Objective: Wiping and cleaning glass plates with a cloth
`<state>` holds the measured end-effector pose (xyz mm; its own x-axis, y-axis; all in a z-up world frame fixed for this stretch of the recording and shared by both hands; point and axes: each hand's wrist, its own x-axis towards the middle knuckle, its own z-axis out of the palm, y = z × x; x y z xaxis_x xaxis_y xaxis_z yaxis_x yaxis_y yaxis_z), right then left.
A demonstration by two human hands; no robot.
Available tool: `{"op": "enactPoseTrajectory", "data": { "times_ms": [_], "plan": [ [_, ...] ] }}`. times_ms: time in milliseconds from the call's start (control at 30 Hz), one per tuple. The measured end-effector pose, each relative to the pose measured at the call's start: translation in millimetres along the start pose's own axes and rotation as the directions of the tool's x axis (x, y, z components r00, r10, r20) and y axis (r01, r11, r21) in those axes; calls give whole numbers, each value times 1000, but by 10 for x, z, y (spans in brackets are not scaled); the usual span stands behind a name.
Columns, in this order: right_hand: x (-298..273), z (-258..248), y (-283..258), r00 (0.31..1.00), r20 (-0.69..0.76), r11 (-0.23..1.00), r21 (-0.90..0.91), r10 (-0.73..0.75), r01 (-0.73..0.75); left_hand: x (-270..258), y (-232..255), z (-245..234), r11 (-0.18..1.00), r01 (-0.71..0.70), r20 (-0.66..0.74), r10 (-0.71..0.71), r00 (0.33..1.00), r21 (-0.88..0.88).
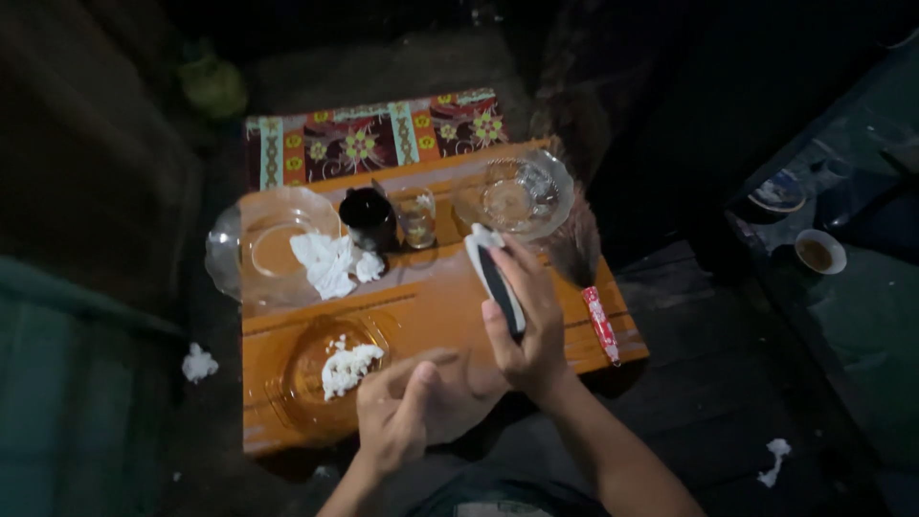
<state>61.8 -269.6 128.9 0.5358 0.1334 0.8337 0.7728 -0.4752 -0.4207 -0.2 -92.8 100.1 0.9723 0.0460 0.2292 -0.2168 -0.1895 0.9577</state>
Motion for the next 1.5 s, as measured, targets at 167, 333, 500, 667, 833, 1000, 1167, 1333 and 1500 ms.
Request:
{"op": "enactPoseTrajectory", "data": {
  "times_ms": [167,333,500,667,833,1000,1167,1333,1500],
  "plan": [
    [-733,183,214,986,124,991,83,-112,102,105,-26,-68,990,29,-195,-56,979,-140],
    [-909,318,123,862,87,840,194,499,-506,150,174,-33,946,-40,-313,-66,947,-320],
    [-823,245,72,992,100,994,72,70,-78,50,-102,28,980,-26,-265,-28,964,-197],
    [-382,108,158,996,59,997,-1,74,-74,-1,-41,69,988,-49,-113,33,993,-144],
    [-261,45,-21,992,113,998,20,-58,56,-14,-37,84,988,-142,38,140,989,55],
    [-417,88,30,997,68,998,54,35,-39,1,-26,75,982,-186,38,185,982,17],
    [-541,66,-103,662,124,594,342,740,-728,43,-48,15,932,-348,36,347,937,97],
    [-58,-282,-332,-180,570,-509,495,802,-704,172,-3,-197,608,-779,396,685,611,151],
    [-442,-640,-19,519,722,-459,692,458,-558,226,243,-360,629,-774,690,526,497,78]
  ]
}}
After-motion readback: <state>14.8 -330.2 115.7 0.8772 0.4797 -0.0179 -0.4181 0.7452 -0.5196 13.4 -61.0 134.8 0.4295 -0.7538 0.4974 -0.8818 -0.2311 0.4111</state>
